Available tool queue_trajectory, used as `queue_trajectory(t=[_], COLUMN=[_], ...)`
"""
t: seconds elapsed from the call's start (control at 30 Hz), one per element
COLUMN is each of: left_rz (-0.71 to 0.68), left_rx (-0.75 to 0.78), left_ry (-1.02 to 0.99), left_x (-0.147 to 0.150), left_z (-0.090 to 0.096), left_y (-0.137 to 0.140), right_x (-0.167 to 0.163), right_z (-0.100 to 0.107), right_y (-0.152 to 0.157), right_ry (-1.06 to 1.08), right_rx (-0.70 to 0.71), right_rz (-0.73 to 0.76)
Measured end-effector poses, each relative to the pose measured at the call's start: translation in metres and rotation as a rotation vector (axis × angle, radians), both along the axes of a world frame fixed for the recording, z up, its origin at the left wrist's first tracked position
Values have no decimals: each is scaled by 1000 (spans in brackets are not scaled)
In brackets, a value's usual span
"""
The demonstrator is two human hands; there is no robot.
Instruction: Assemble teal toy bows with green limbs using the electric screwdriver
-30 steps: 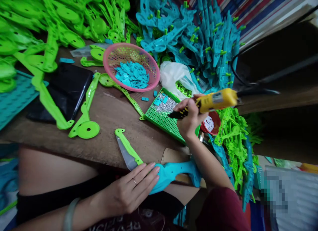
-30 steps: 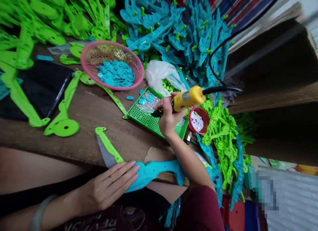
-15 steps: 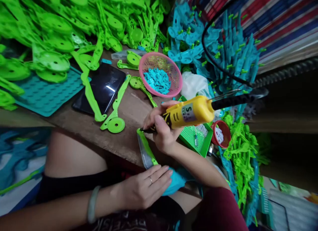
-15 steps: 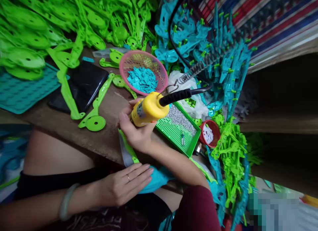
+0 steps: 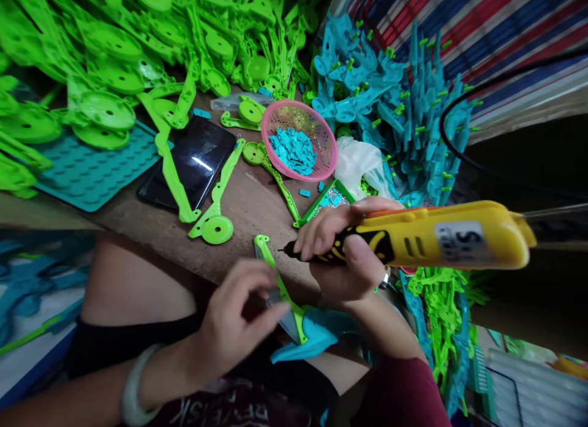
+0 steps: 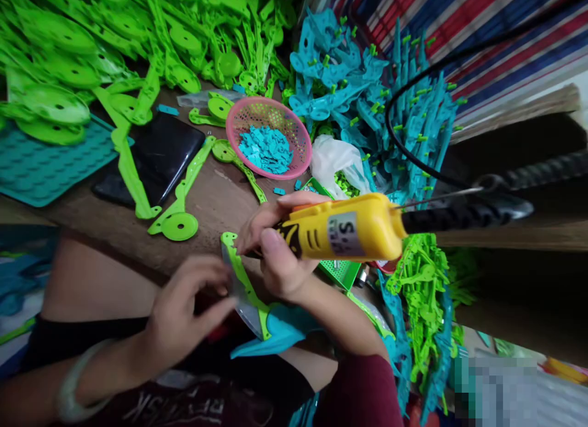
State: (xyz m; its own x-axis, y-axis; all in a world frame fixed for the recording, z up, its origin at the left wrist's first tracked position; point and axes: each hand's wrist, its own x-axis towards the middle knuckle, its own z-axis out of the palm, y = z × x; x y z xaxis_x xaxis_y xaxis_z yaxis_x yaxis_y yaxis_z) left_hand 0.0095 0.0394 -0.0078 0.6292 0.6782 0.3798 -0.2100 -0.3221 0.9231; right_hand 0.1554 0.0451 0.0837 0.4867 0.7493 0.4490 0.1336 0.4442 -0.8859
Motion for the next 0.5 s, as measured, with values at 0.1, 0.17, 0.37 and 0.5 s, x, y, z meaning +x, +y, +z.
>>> queue_trajectory(t=[0.1,0.17,0.37,0.5], left_rz=[-3,-45,-26,-61], left_rx=[-178,-37,259,210], left_ry=[63,-1,-105,-77], left_x=[10,15,10,19], left_z=[9,14,17,18], left_y=[21,30,32,34], right_x=[-3,-6,-11,-7], right_z=[20,27,33,43], right_y=[-12,-20,-36,-42], right_ry=[-12,-11,-24,-56], right_rx=[-11,-7,45,27], right_rz=[35,73,51,-21])
